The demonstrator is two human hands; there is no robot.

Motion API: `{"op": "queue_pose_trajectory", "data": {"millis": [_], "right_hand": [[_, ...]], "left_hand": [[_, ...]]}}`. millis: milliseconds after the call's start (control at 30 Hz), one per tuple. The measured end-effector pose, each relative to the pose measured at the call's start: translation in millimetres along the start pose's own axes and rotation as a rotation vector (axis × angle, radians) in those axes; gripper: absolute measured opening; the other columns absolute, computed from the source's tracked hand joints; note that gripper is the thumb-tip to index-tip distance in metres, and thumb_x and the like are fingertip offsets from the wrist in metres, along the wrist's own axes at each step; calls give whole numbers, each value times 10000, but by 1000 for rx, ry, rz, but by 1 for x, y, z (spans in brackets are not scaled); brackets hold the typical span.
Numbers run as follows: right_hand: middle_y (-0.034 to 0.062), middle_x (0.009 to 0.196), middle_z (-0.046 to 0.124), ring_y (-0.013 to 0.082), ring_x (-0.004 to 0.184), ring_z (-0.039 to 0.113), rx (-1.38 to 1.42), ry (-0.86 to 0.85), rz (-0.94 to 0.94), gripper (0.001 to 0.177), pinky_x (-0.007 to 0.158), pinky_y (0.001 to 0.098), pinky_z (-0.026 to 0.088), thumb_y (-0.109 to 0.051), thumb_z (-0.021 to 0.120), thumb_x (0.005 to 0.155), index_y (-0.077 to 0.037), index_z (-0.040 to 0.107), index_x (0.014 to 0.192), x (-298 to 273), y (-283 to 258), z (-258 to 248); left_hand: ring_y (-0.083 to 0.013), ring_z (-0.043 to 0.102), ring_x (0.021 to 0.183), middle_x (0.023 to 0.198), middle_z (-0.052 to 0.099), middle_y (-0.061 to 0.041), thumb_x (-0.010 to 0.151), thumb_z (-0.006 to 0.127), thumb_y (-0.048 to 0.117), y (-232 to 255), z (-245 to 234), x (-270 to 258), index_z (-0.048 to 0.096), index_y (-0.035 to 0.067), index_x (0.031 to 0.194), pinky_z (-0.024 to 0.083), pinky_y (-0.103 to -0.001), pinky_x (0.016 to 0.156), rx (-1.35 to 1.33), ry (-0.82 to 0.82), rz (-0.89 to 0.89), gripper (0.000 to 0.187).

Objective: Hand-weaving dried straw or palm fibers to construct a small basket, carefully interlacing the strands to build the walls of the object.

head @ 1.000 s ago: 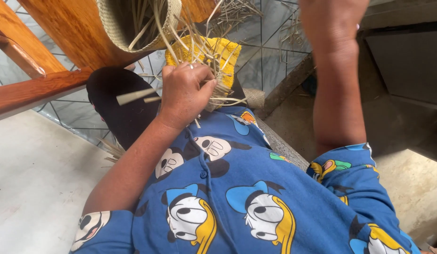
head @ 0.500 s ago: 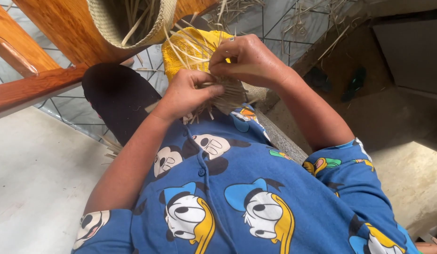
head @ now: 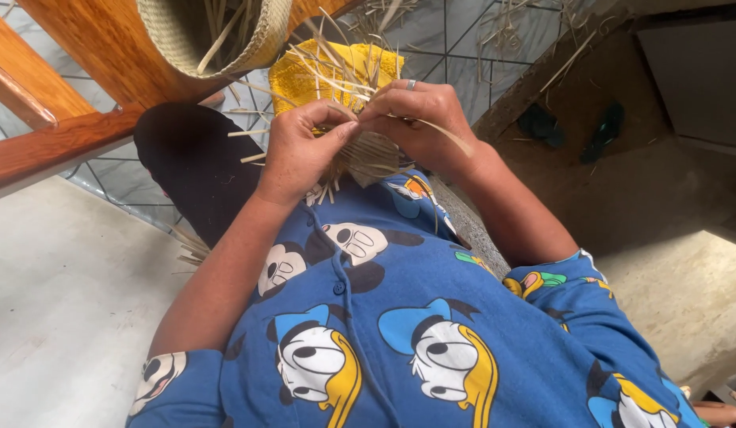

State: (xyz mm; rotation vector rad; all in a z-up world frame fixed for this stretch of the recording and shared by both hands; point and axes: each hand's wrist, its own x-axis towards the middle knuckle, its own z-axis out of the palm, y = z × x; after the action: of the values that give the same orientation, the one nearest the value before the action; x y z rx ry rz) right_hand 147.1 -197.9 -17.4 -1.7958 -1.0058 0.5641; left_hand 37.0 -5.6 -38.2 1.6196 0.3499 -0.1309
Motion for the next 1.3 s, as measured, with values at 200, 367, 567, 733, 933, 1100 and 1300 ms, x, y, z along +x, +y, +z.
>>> {"op": "queue_pose_trajectory", "data": {"millis": [200,367,567,733,933,1100,1300], "right_hand": [[87,987,797,199,779,708,217,141,115,143,679,307,523,-25,909,896,-80,811,983,-9,15,25],[125,1013,748,257,847,712,282,56,223,208,741,380,555,31,855,912,-78,767,1067,-18,2,20],[159,939,694,231,638,597,201,-50,222,316,574,363,484,123,794,905,-90,748,1133,-18,-4,9],[83,1009,725,257,645,665,-160,44,-113,86,590,342,542,-61,782,1007,-135,808,1042,-22,-11,11],[84,1007,703,218,576,574,37,-12,-225,82,586,340,535,-83,766,988,-128,810,936,-27,-9,10],[95,942,684,245,545,566,-56,-109,-259,79,544,355,513,-27,798,938,-103,808,959,-35,7,-10],[118,886,669,261,570,597,-51,-109,-269,171,555,362,528,66,782,914,-75,809,1007,-40,28,-11]], "left_hand": [[-168,745,958,915,803,-84,1031,763,193,-10,2,-13,810,98,1015,560,-358,931,-63,24,-30,108],[-260,754,1003,977,789,-163,1073,675,183,-2,-2,-27,739,45,1042,568,-427,935,-57,52,-43,155],[-278,738,1029,1011,770,-210,1066,586,111,6,0,-33,638,-4,1051,552,-457,955,-148,-5,-65,127],[-314,767,983,992,774,-177,1059,583,107,0,6,-27,631,49,1001,573,-450,888,-16,-26,-94,95],[-360,751,933,920,767,-154,1030,589,151,-9,12,-19,599,44,935,562,-487,843,77,-73,-119,144],[-332,740,911,863,738,-156,991,629,188,-9,12,-18,651,81,921,560,-464,828,68,-51,-175,129],[-184,726,828,842,745,-83,904,660,59,-19,21,-16,599,80,967,580,-325,782,-124,-43,-181,90]]}}
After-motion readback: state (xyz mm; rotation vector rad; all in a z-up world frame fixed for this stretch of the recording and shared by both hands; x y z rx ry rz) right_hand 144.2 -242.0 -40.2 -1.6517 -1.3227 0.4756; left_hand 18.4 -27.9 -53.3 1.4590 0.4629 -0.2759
